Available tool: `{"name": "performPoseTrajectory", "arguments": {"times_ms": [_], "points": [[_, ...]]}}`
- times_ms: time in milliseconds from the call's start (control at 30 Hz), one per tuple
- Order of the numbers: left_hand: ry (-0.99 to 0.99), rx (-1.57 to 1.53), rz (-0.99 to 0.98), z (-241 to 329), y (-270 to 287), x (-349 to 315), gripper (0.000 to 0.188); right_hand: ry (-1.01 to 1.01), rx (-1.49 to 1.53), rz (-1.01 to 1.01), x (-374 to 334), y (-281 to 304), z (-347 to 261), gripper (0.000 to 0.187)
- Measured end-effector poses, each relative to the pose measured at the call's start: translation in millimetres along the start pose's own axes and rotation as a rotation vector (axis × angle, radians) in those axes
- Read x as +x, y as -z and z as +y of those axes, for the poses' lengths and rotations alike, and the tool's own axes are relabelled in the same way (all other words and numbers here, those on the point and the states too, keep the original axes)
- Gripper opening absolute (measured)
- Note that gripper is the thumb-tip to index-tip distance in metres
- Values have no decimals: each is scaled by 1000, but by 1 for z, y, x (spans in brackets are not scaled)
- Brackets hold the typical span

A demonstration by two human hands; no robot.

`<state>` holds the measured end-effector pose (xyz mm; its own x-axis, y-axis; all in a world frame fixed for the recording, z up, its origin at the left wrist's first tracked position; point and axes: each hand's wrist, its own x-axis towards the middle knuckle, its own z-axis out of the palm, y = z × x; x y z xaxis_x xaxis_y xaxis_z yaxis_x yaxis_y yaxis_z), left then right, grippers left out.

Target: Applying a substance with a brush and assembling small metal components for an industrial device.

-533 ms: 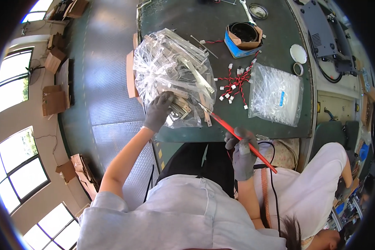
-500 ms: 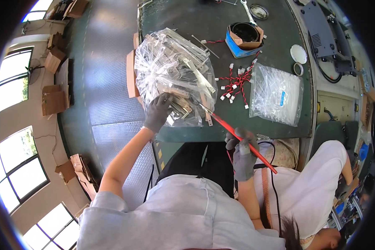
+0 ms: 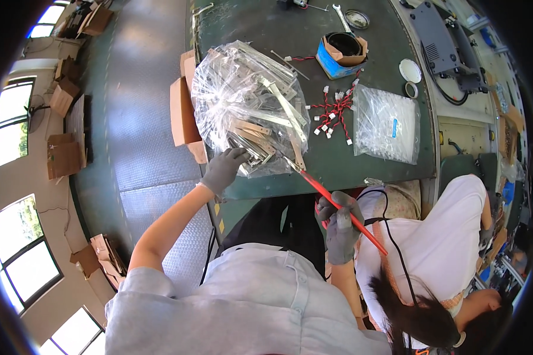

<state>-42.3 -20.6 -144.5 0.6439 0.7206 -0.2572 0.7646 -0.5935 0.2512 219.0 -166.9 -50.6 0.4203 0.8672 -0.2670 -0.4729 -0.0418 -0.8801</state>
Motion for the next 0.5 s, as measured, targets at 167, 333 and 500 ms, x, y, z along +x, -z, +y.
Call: {"name": "performPoseTrajectory", "arguments": {"times_ms": [167, 333, 500], "points": [[-31, 154, -12, 9, 5, 20, 35, 17, -29, 48, -7, -3, -1, 45], [-230, 259, 210, -7, -3, 44, 36, 12, 13, 30, -14, -8, -8, 42], [-228, 236, 258, -6, -1, 46, 36, 37, 8, 40, -18, -8, -7, 39]]}}
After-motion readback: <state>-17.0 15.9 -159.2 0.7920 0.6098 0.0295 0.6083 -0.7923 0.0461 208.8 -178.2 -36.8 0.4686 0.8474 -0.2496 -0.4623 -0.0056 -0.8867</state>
